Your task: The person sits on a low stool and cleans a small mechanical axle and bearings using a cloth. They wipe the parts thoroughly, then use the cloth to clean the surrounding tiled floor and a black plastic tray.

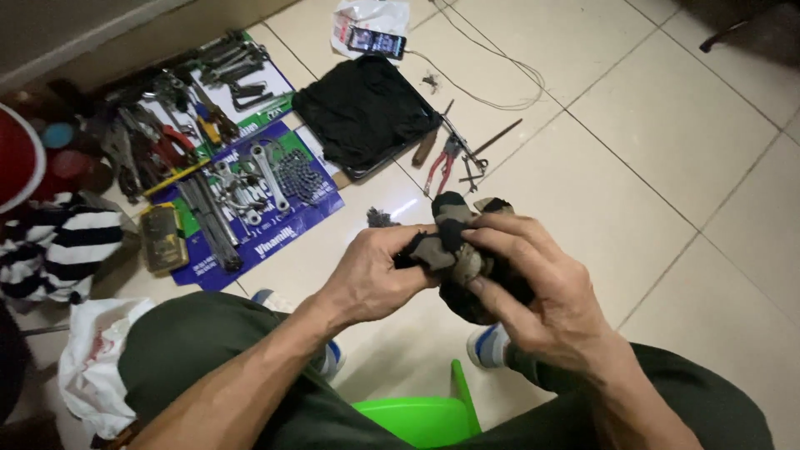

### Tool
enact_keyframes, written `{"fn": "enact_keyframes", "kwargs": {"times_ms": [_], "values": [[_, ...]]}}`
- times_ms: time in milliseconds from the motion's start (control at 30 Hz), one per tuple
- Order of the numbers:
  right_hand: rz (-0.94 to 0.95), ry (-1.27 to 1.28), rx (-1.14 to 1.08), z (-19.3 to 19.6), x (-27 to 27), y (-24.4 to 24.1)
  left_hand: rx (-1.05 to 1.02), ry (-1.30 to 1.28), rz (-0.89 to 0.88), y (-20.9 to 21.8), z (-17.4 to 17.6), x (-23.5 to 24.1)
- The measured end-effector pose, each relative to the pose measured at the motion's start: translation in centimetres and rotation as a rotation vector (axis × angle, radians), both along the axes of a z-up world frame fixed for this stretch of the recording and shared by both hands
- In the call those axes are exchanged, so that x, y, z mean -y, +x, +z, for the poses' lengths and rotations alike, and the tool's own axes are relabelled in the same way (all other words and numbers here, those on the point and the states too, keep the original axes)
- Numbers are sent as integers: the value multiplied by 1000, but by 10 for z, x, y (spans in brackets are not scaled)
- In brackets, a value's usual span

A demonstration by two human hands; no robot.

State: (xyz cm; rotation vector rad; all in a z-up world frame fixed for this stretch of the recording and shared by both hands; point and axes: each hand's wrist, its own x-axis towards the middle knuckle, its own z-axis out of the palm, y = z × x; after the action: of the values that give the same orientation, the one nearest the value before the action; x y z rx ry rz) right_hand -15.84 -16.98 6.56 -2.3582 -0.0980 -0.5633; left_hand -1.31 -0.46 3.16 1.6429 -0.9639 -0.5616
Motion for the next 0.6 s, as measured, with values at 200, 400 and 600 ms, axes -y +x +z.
{"fn": "enact_keyframes", "kwargs": {"times_ms": [200,400,600], "values": [[-169,224,-54,-11,2,6,363,-87,40,-5,0,1],[-374,1040,112,-23,-13,28,451,-130,123,-4,-7,4],[-271,1141,366,-24,5,15,150,-36,112,7,3,-1]]}}
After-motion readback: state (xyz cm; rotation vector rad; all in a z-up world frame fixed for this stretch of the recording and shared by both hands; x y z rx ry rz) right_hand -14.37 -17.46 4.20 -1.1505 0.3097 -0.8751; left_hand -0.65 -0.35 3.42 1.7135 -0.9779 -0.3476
